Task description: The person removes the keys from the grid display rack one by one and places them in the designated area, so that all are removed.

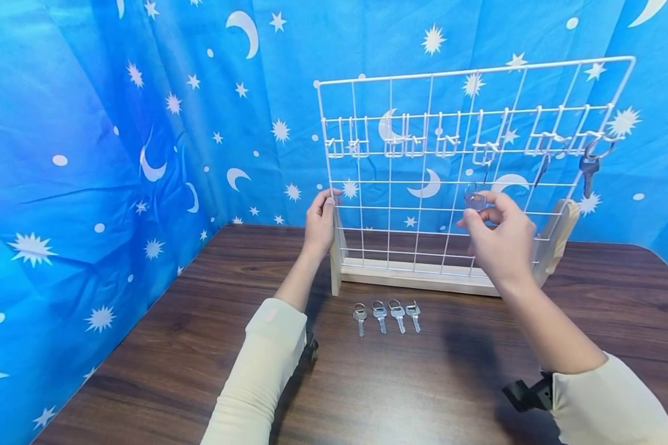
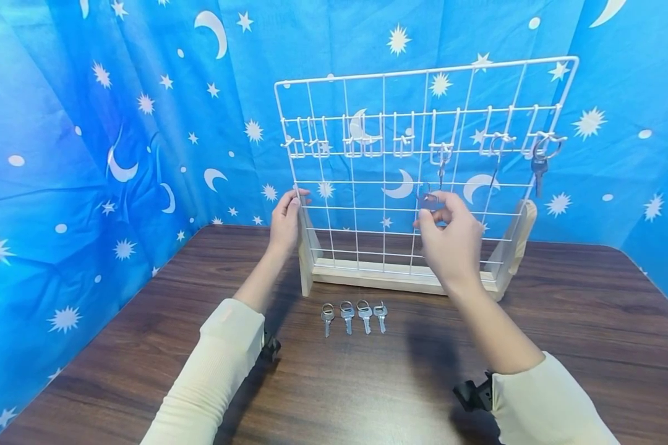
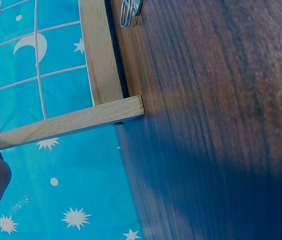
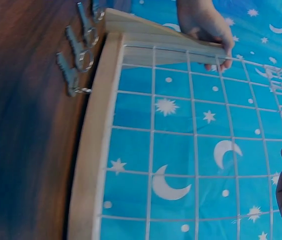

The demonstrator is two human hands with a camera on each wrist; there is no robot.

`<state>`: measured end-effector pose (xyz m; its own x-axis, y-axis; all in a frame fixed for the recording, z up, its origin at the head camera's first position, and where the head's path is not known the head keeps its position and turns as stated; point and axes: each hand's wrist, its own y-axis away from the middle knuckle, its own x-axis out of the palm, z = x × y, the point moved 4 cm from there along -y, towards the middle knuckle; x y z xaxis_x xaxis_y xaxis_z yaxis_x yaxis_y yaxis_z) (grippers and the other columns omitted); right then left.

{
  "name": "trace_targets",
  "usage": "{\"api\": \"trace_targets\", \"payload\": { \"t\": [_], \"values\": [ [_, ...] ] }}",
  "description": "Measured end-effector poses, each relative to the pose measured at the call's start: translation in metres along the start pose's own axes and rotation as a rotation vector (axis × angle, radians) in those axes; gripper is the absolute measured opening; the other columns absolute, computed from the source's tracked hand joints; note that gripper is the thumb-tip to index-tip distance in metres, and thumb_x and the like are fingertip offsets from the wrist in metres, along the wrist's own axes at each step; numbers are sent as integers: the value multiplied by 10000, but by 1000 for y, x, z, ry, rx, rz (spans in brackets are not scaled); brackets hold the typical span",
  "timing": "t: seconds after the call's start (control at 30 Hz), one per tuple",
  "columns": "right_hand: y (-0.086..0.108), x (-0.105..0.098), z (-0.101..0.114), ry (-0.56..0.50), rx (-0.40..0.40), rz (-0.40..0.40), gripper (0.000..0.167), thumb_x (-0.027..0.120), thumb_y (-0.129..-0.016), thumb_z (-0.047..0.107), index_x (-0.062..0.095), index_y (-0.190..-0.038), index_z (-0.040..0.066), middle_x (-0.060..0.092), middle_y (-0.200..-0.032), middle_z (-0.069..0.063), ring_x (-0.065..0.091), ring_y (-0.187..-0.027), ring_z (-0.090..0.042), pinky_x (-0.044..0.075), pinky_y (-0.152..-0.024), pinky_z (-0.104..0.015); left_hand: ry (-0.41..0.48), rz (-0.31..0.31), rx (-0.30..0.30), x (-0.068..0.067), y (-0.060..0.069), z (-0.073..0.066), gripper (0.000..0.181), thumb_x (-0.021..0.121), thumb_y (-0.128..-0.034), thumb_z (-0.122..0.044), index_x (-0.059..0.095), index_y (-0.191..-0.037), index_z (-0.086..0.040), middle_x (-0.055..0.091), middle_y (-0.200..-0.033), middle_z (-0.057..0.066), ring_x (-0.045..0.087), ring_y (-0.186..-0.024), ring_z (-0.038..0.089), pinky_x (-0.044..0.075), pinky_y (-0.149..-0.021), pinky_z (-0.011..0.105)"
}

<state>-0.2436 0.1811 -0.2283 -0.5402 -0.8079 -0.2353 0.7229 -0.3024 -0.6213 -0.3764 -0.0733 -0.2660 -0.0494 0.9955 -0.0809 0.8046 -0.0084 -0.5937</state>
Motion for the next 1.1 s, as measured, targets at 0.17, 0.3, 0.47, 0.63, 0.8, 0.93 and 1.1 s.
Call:
{"api": "trace_targets", "payload": {
  "t": [0.17,0.3,0.47,0.63,0.8,0.93,1.1],
  "values": [
    [4,-2,-14,58,29,55,244,540,-904,133,579,-1111,10,594,-617,169,526,-366,-104,389,-363,-180,1,-4,22,1,-6,15,271,378,-997,-109,573,-1140,10,600,-1091,189,559,-1048,260,423,-907,349],
    [8,-1,-27,100,50,128,259,540,-910,151,579,-1119,3,642,-642,93,528,-381,-76,347,-353,-195,-18,-15,47,1,-6,15,266,375,-996,-112,579,-1126,-1,608,-1060,167,566,-1019,233,431,-885,337],
    [14,5,-40,141,72,236,251,533,-913,137,574,-1102,-22,675,-726,-123,537,-395,-96,348,-362,-228,-16,-17,44,0,-5,13,261,375,-993,-103,581,-1116,-1,610,-1044,166,565,-1011,231,434,-875,332],
    [19,11,-47,192,70,310,226,536,-895,95,568,-1072,-41,665,-709,-135,544,-405,-127,361,-368,-257,-5,-2,26,0,2,-8,258,372,-987,-54,567,-1119,52,595,-1049,225,552,-1031,312,429,-884,359],
    [22,16,-55,191,137,415,276,521,-886,81,538,-1114,-75,669,-691,-98,545,-422,-158,358,-376,-270,-31,9,29,0,7,-21,268,364,-985,-38,549,-1133,86,587,-1066,249,546,-1045,347,430,-892,360],
    [25,21,-64,158,229,508,287,521,-899,94,517,-1123,-85,667,-683,-64,540,-427,-159,386,-394,-262,-39,9,27,0,7,-20,270,362,-985,-41,550,-1133,84,589,-1070,247,549,-1048,336,429,-896,356],
    [28,27,-74,134,306,584,264,511,-885,80,518,-1080,-97,661,-670,-44,522,-427,-128,413,-419,-247,-29,6,35,-1,7,-20,267,365,-979,-31,550,-1127,90,589,-1059,255,548,-1040,345,429,-892,367]
  ]
}}
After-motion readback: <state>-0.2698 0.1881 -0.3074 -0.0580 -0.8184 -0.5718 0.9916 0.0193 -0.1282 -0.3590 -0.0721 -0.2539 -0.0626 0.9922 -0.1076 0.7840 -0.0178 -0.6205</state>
